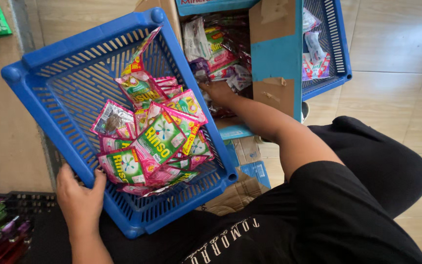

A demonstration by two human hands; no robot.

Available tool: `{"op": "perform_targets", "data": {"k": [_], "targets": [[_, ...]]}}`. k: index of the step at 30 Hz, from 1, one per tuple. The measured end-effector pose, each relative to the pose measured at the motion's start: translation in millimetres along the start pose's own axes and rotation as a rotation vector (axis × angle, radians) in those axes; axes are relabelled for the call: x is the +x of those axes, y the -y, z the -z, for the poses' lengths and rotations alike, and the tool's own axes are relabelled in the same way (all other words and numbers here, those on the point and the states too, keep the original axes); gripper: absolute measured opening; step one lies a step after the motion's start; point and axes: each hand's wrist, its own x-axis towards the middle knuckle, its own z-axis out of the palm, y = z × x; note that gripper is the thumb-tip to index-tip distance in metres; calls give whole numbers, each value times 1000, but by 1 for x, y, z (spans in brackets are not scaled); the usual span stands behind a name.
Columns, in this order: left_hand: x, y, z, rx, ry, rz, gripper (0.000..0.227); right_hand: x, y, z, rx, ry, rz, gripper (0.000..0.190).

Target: The person organizes small cylindrical items into a blue basket, then transfers colorful snack packets from a cardboard box into the same basket. The person also moves several pen holders on a nearby shelf.

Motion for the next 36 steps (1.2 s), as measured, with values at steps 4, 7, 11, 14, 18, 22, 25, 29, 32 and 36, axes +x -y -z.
{"op": "perform_targets", "data": {"k": [4,7,11,14,18,22,25,29,32,36], "targets": [[0,6,-3,7,-4,-21,46,5,-4,-3,411,128,-148,62],[1,7,-4,23,-24,-49,43,21,-13,22,677,20,-163,46],[-1,8,-8,-9,-26,-35,38,25,-24,111,1248,-365,-356,43],[2,10,-12,15,-46,-62,38,-3,-9,218,1371,-528,-208,39],[4,20,-21,-22,-52,-67,38,-47,75,339,1501,-502,17,43],[6,28,-36,-124,-39,40,52,-47,180,383,1489,-385,179,53],[9,27,-47,-256,-141,-140,47,-7,250,377,1273,-247,109,52],[8,27,-53,-275,-158,-180,43,15,288,358,648,-196,167,71],[8,29,-51,-266,-167,-162,46,3,260,357,398,-321,100,66],[6,21,-46,-284,-158,-170,46,-21,161,358,500,-499,17,32]]}}
